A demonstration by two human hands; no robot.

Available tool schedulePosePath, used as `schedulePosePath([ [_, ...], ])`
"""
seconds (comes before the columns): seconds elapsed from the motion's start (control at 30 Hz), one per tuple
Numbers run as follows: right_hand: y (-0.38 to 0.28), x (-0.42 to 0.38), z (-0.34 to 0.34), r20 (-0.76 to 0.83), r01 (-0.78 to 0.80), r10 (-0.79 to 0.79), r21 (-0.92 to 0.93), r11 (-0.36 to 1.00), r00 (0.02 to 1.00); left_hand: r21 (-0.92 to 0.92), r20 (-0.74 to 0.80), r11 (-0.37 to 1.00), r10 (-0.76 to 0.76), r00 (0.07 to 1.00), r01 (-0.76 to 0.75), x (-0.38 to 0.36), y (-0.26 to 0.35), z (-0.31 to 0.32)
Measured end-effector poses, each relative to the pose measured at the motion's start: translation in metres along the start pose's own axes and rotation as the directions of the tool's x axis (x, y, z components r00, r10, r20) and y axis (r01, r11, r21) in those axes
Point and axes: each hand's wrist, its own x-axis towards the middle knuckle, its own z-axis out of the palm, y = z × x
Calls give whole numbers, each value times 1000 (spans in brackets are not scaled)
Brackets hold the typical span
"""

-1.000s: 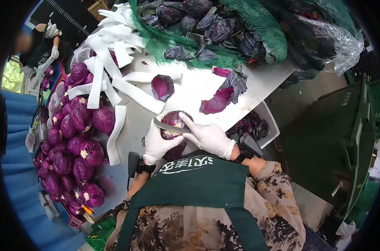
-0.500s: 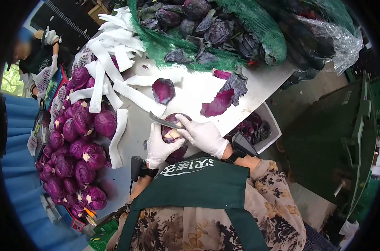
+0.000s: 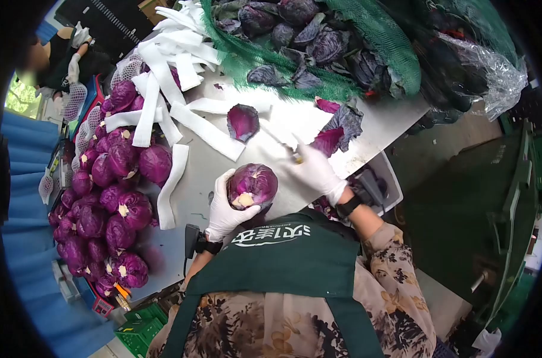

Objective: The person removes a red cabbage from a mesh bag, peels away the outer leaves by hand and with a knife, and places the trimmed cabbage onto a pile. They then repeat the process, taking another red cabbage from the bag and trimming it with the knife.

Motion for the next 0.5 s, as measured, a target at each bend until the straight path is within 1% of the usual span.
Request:
schedulePosePath([
  [0.03,-13,-5,6,15,152,-152,-32,988,988,-5,11,1000,-3,1000,3,0,4,1],
  [0.1,-22,-1,17,92,304,-300,-35,952,950,141,2,982,123,992,-122,1,10,2],
  [0.13,-22,2,15,84,298,-294,-36,954,952,141,11,982,125,992,-126,2,10,1],
  [0.2,-25,8,10,230,343,-318,-74,937,920,140,12,975,172,985,-172,2,10,0],
  [0.23,-28,9,7,229,340,-316,-74,938,921,139,15,975,171,985,-171,2,11,0],
  [0.3,-34,9,1,296,362,-317,-111,926,901,228,51,956,176,983,-183,3,15,-1],
  [0.33,-35,8,3,292,357,-313,-113,927,904,226,57,956,178,982,-186,4,18,-1],
  [0.4,-36,3,8,206,394,-343,-310,866,916,230,86,962,129,988,-146,5,21,0],
  [0.43,-32,2,9,198,383,-335,-312,869,921,228,98,962,132,986,-151,5,21,1],
  [0.5,-19,6,12,98,343,-328,-287,895,939,307,106,918,229,968,-251,4,21,1],
])
